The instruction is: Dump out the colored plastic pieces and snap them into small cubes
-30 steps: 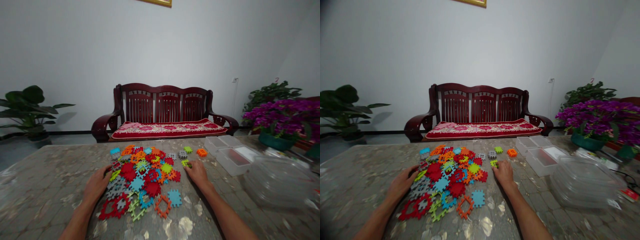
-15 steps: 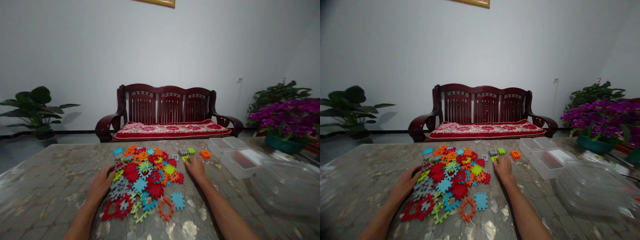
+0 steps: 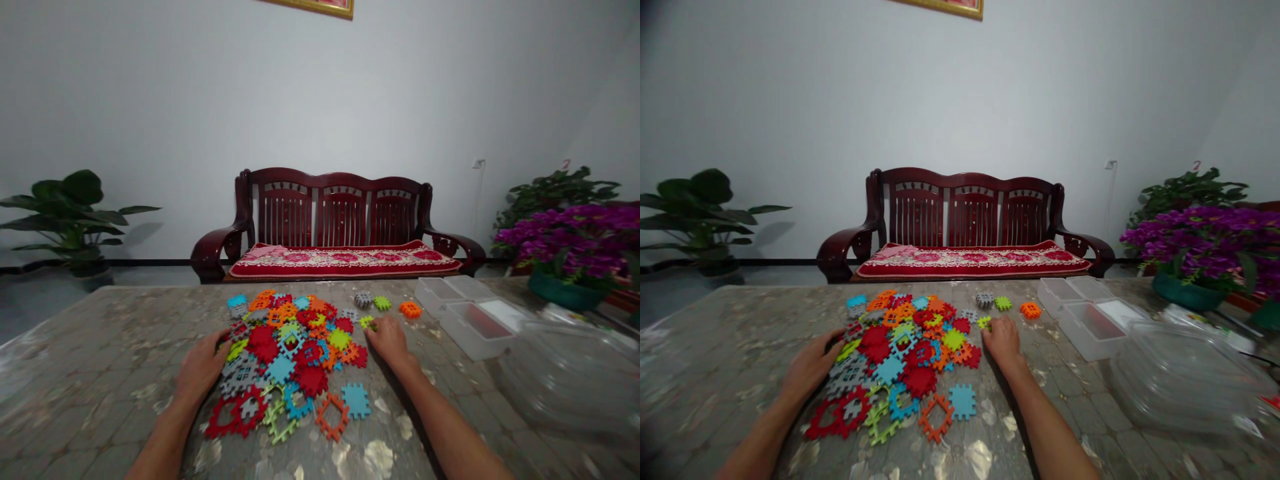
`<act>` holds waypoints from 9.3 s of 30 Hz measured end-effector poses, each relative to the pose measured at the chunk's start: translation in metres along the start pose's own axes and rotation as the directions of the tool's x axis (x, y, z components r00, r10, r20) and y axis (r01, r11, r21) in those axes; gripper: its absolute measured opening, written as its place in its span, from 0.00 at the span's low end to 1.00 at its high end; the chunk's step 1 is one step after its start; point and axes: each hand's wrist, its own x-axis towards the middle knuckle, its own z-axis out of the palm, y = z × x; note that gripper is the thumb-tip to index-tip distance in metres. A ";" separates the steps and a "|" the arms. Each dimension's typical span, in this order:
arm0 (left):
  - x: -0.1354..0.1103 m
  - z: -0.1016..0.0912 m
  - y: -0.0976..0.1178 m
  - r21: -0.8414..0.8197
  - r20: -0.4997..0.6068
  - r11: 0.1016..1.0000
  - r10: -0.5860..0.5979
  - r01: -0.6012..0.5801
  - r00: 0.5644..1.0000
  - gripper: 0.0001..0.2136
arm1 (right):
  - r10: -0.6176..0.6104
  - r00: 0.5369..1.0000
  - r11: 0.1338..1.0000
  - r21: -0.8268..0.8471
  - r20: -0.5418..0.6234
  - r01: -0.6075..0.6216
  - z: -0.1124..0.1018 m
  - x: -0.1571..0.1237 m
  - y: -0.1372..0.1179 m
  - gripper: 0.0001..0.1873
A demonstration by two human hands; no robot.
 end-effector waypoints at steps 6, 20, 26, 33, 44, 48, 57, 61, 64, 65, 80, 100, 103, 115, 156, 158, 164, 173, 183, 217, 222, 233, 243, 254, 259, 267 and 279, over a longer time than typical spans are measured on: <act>-0.001 0.000 0.000 -0.010 -0.002 1.000 0.011 -0.011 1.000 0.23 | -0.065 0.998 0.997 0.036 0.021 0.064 -0.006 -0.025 -0.010 0.14; -0.001 -0.002 0.002 0.013 -0.003 1.000 -0.003 0.003 1.000 0.23 | -0.030 0.999 0.998 0.051 0.026 0.028 0.006 0.010 -0.042 0.17; -0.002 -0.003 0.003 -0.003 0.005 1.000 -0.003 0.003 1.000 0.23 | -0.012 1.000 0.998 0.056 0.007 0.012 0.011 0.021 -0.043 0.17; -0.002 -0.003 0.004 -0.010 -0.009 1.000 -0.004 0.004 1.000 0.23 | -0.014 0.999 1.000 0.020 0.035 0.013 -0.001 -0.004 -0.009 0.16; 0.004 0.002 -0.003 0.019 0.011 1.000 -0.001 0.001 1.000 0.24 | 0.153 0.988 0.978 -0.138 -0.021 -0.154 -0.018 -0.014 0.112 0.15; 0.005 0.003 -0.006 -0.003 -0.011 1.000 0.026 -0.026 1.000 0.24 | 0.169 0.985 0.973 -0.152 -0.034 -0.172 -0.013 0.003 0.125 0.14; 0.006 0.004 -0.011 -0.014 -0.012 1.000 0.014 -0.014 1.000 0.24 | 0.140 0.990 0.979 -0.149 0.002 -0.138 -0.009 0.044 0.127 0.13; 0.006 0.005 -0.012 -0.012 -0.013 1.000 0.017 -0.018 1.000 0.24 | 0.130 0.991 0.981 -0.147 0.022 -0.126 -0.008 0.060 0.119 0.14; 0.006 0.006 -0.012 -0.002 -0.022 1.000 0.005 -0.005 1.000 0.24 | 0.140 0.990 0.980 -0.150 0.031 -0.134 -0.008 0.065 0.114 0.15; 0.006 0.006 -0.012 0.004 -0.023 1.000 -0.001 0.001 1.000 0.24 | 0.142 0.989 0.979 -0.152 0.033 -0.136 -0.008 0.064 0.113 0.15; 0.008 0.010 -0.016 -0.009 -0.003 1.000 0.018 -0.018 1.000 0.25 | 0.018 1.000 0.999 -0.051 0.024 -0.017 -0.003 0.035 0.066 0.13; 0.008 0.005 -0.012 -0.014 0.022 0.999 -0.042 0.042 0.999 0.23 | 0.018 0.996 1.000 0.017 -0.088 -0.016 0.019 0.043 0.065 0.16; 0.010 0.004 -0.011 -0.009 0.031 0.999 -0.052 0.053 0.998 0.23 | 0.005 0.989 0.998 0.060 -0.149 0.004 0.028 0.043 0.068 0.16; 0.003 -0.009 0.014 0.016 0.029 0.996 -0.087 0.086 0.996 0.22 | -0.124 0.935 0.854 0.443 -0.333 0.271 0.032 0.021 0.044 0.16; 0.014 0.000 0.003 0.046 -0.034 0.996 -0.079 0.081 0.996 0.19 | -0.151 0.988 0.970 0.186 -0.034 0.155 0.018 0.008 0.025 0.24; 0.014 0.000 0.003 0.051 -0.023 0.995 -0.081 0.082 0.996 0.20 | -0.142 0.989 0.970 0.191 -0.046 0.148 0.018 0.010 0.028 0.23; 0.014 -0.001 0.003 0.051 -0.006 0.996 -0.075 0.075 0.997 0.21 | 0.089 0.977 0.975 0.219 -0.192 -0.046 0.013 0.026 0.047 0.25; 0.017 0.003 -0.003 0.074 -0.017 0.994 -0.073 0.074 0.997 0.21 | 0.245 0.963 0.965 0.124 -0.111 -0.231 0.005 0.035 0.058 0.27; 0.015 -0.003 0.004 0.077 0.011 0.994 -0.085 0.084 0.996 0.21 | 0.184 0.978 0.982 0.072 -0.103 -0.177 0.009 0.033 0.055 0.28; 0.007 -0.010 0.018 0.058 0.031 0.995 -0.079 0.077 0.996 0.20 | -0.476 0.808 0.669 0.454 -0.346 0.588 0.015 0.015 -0.073 0.14; 0.008 -0.010 0.018 0.072 0.020 0.993 -0.091 0.090 0.996 0.20 | -0.194 0.952 0.725 0.618 -0.239 0.303 0.008 0.027 -0.030 0.20; 0.011 -0.005 0.010 0.067 0.002 0.996 -0.065 0.065 0.998 0.20 | 0.011 0.984 0.965 0.260 -0.176 0.036 0.016 0.015 0.017 0.20; 0.011 -0.005 0.012 0.067 0.002 0.995 -0.076 0.076 0.997 0.20 | -0.090 0.988 0.995 -0.043 -0.126 0.085 0.012 -0.001 -0.002 0.15; 0.012 -0.005 0.010 0.075 0.009 0.995 -0.067 0.066 0.998 0.21 | -0.092 0.984 0.994 0.042 -0.153 0.100 0.023 0.003 0.001 0.19; 0.011 -0.005 0.011 0.091 0.010 0.993 -0.074 0.073 0.997 0.21 | -0.107 0.981 0.987 0.100 -0.162 0.124 0.027 0.007 0.006 0.21; 0.013 -0.006 0.010 0.101 0.037 0.992 -0.084 0.080 0.996 0.21 | -0.083 0.974 0.972 0.198 -0.211 0.125 0.037 0.011 0.012 0.22; 0.017 0.000 0.002 0.085 0.024 0.994 -0.073 0.071 0.997 0.22 | 0.130 0.925 0.978 0.201 -0.358 -0.060 0.026 0.035 0.065 0.25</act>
